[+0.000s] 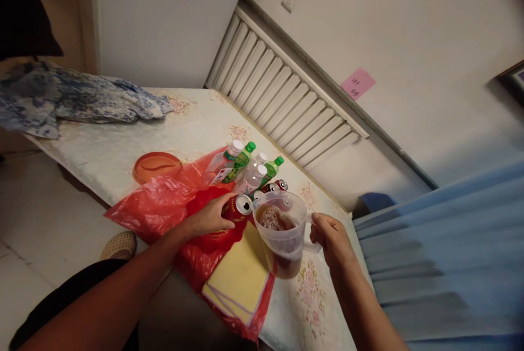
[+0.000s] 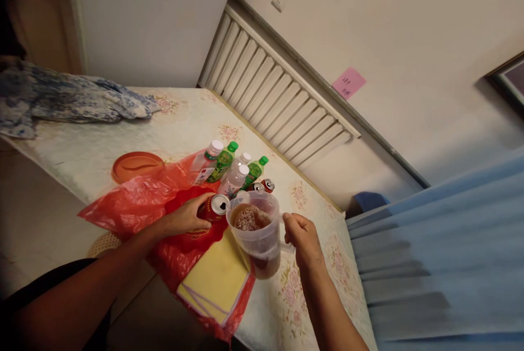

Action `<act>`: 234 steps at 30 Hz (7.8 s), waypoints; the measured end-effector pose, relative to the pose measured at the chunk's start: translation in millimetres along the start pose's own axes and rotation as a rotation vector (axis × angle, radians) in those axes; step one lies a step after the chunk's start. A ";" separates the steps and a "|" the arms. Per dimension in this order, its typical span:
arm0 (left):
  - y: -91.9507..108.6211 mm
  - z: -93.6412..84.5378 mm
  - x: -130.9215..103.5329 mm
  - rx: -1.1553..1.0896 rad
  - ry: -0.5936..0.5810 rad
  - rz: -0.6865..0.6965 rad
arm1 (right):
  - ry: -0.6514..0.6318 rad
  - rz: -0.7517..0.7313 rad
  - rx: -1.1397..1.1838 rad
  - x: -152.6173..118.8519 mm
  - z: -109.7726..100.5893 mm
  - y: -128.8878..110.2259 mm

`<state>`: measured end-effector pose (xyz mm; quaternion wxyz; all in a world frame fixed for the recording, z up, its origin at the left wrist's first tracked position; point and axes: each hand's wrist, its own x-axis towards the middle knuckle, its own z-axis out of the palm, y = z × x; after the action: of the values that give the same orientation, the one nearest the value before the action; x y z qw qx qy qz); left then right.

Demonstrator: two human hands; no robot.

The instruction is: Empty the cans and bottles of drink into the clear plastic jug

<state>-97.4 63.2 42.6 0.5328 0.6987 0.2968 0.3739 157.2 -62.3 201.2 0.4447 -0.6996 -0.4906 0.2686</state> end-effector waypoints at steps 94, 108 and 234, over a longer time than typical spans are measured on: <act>2.9 0.4 -3.6 -0.099 -0.039 0.014 | -0.089 -0.009 -0.202 7.4 -2.7 -12.6; 3.9 0.1 -3.4 -0.079 -0.036 0.001 | -0.103 -0.007 -0.215 8.7 -2.8 -11.9; 39.8 142.8 -110.2 0.033 0.293 -0.023 | -0.208 -0.061 0.511 -128.3 77.6 90.6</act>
<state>-37.0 -111.3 36.6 0.4763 0.6420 0.3854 0.4609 86.7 -164.4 77.4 0.5616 -0.5183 -0.4709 0.4406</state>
